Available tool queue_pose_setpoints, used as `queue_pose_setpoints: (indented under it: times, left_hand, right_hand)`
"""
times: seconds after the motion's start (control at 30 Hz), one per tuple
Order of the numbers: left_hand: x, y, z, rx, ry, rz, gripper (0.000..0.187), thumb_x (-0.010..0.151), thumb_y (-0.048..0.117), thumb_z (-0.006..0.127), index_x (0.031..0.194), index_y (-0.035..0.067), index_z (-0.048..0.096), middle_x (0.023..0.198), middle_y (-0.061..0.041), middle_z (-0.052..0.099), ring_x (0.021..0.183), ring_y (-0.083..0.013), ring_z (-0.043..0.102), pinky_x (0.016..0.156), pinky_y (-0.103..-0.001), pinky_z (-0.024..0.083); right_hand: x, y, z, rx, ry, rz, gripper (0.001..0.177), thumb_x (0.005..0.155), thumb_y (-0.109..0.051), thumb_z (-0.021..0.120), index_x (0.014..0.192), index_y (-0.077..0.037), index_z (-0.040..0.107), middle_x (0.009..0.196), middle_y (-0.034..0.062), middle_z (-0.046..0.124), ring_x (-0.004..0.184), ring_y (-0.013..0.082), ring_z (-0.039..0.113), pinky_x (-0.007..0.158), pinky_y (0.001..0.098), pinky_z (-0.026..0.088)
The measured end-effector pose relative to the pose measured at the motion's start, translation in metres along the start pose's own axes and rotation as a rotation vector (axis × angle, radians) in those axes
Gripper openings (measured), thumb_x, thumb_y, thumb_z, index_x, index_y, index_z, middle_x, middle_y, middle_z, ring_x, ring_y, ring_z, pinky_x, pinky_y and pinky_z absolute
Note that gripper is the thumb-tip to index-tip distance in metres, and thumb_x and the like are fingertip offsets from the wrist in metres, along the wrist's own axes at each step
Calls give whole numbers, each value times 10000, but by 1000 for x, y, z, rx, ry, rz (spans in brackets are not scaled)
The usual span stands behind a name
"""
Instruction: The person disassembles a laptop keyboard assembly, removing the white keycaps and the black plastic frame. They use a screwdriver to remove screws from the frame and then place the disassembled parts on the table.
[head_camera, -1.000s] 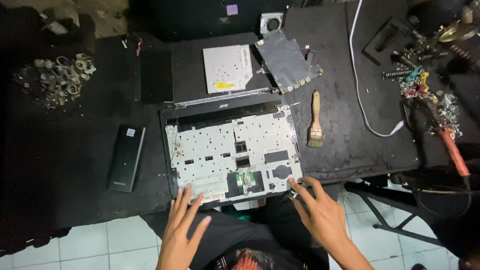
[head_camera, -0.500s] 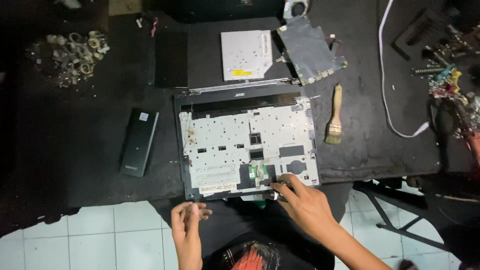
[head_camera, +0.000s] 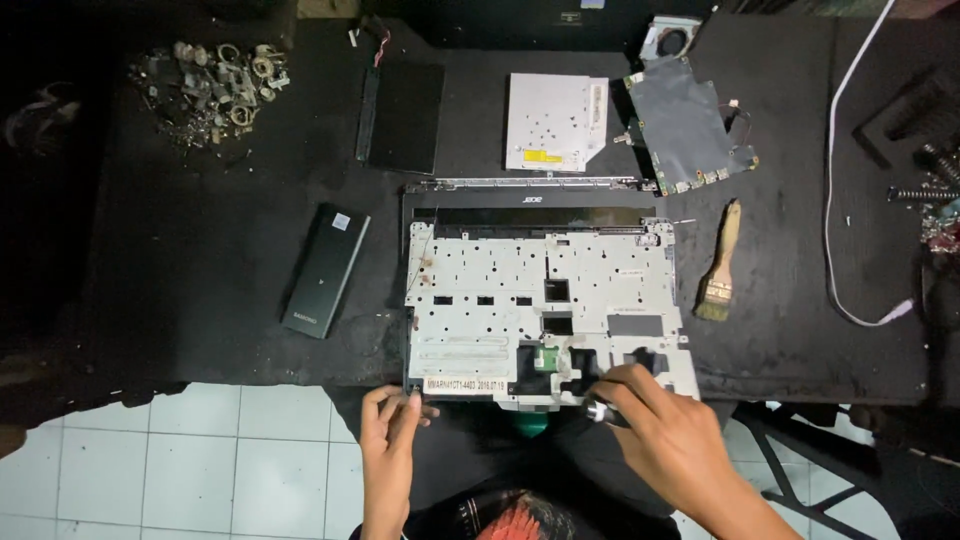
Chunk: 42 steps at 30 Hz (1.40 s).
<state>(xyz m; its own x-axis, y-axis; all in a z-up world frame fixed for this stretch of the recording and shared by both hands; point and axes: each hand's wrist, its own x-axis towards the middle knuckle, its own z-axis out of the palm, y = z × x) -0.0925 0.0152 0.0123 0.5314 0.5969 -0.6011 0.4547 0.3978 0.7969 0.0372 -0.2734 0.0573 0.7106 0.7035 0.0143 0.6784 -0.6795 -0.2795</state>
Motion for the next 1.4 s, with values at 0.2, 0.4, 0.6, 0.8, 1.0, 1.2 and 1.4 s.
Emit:
queue_pose_setpoints:
  times: [0.2, 0.4, 0.6, 0.8, 1.0, 1.2, 1.4]
  left_hand:
    - [-1, -3, 1, -16, 16, 11, 151, 999, 138, 643, 1079, 29, 575, 911, -137, 652, 827, -272, 751, 793, -358, 543]
    - [-2, 6, 5, 26, 43, -47, 201, 998, 172, 642, 1114, 26, 567, 906, -160, 651, 840, -293, 749, 798, -377, 538]
    - [1, -3, 4, -47, 49, -6, 173, 990, 129, 650, 1082, 2, 578, 842, -234, 737, 810, -285, 746, 824, -332, 518]
    - [11, -22, -2, 106, 45, -37, 198, 1010, 194, 621, 1032, -3, 623, 914, -221, 840, 840, -272, 804, 847, -332, 600]
    - [-16, 43, 49, 53, 19, -485, 347, 1021, 219, 582, 1135, -102, 651, 1218, -337, 762, 1131, -408, 738, 1088, -472, 558]
    - [-15, -37, 39, -156, 200, -266, 171, 940, 30, 708, 904, 3, 543, 837, -238, 638, 944, -412, 772, 1005, -551, 644]
    - [7, -117, -16, 28, 172, -241, 427, 775, -98, 819, 1191, -83, 727, 1001, -314, 785, 924, -381, 745, 822, -447, 603]
  right_hand:
    - [24, 3, -66, -224, 385, -226, 150, 966, -97, 680, 1099, -151, 720, 1014, 21, 780, 490, 27, 558, 375, 219, 374]
    - [68, 10, -106, -355, 505, -374, 115, 971, -204, 804, 1003, -94, 813, 938, 61, 831, 628, 70, 692, 523, 227, 442]
    - [80, 59, -102, -448, 748, -482, 286, 1031, -159, 773, 756, -85, 755, 591, 25, 707, 380, 58, 447, 426, 231, 282]
    - [64, 46, -158, -247, 616, -92, 370, 813, 216, 564, 978, 9, 823, 911, 112, 802, 644, 193, 622, 568, 352, 385]
    - [6, 123, -149, 257, 664, 544, 48, 1298, 32, 581, 1260, 8, 565, 1175, 118, 560, 1013, 189, 495, 937, 316, 425]
    - [-11, 195, -138, 481, 615, 542, 237, 1011, 82, 509, 1193, -43, 597, 1155, 84, 633, 1044, 151, 583, 973, 262, 462]
    - [38, 158, -145, 419, 596, 761, 223, 1103, -27, 662, 943, -148, 565, 861, -99, 382, 810, 18, 287, 683, 232, 208]
